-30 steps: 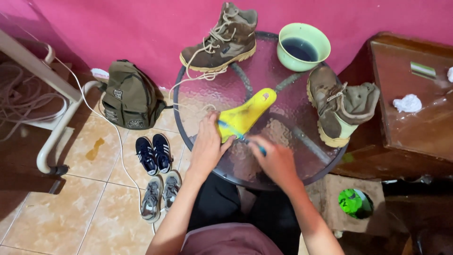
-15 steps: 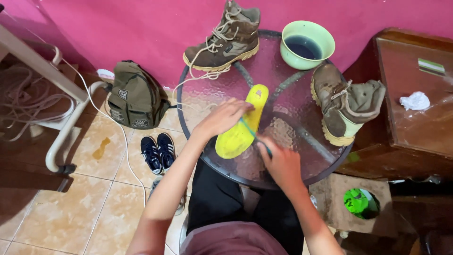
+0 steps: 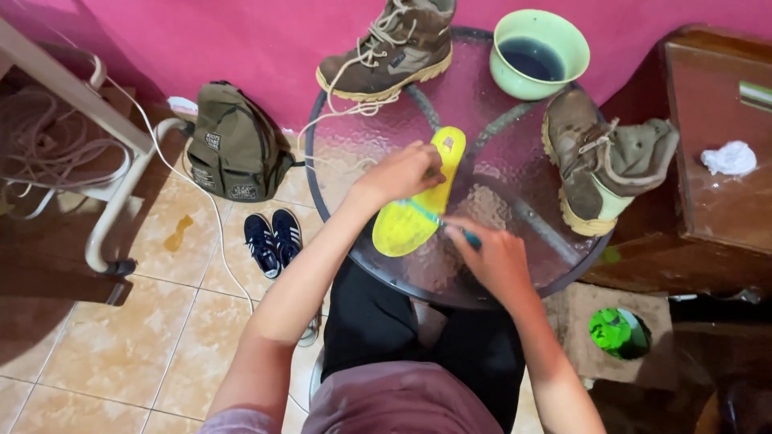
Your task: The person scrubs a yellow shoe insole with a toothbrush on a glass table. They repeatedly dip the toothbrush into a bowl of dark liquid and scrub the insole surface. The insole remains on the table throughout the clip.
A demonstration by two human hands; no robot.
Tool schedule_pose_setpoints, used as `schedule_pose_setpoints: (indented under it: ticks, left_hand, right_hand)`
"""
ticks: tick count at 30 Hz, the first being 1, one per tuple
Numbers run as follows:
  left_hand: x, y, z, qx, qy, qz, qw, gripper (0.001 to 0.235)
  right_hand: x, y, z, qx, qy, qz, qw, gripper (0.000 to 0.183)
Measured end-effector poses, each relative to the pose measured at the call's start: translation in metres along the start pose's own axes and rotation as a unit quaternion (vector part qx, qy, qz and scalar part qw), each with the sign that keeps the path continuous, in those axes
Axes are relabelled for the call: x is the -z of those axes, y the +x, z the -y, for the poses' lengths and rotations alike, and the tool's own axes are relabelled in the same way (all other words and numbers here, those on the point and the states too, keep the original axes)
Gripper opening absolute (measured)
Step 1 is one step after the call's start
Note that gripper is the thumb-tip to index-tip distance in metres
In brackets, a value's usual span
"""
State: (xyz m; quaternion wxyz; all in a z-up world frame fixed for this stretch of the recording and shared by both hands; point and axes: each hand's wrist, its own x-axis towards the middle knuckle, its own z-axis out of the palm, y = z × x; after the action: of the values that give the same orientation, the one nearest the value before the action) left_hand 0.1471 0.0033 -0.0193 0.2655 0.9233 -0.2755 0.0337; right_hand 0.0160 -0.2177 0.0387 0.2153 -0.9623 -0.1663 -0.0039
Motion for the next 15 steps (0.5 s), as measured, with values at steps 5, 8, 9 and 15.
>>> schedule_pose_setpoints:
  ticks: [5,8,9,15]
  left_hand:
    - [-0.022,0.014,0.019,-0.017,0.031,-0.002,0.999,0.017]
    - [-0.029,0.011,0.018,-0.016,0.046,0.007,0.999,0.021]
    - [-0.025,0.015,0.016,-0.017,0.058,0.008,0.998,0.026]
    - [-0.031,0.024,0.01,0.01,0.097,0.029,0.995,0.035]
  right_hand:
    - [0.01,-0.017,0.021,-0.01,0.045,0.026,0.999,0.031]
    - [-0.001,-0.013,0.002,-0.012,0.04,0.032,0.999,0.026]
    - [-0.003,-0.003,-0.006,-0.006,0.021,0.001,1.0,0.026]
    - [0.018,-0.03,0.02,-0.029,0.104,0.067,0.992,0.024]
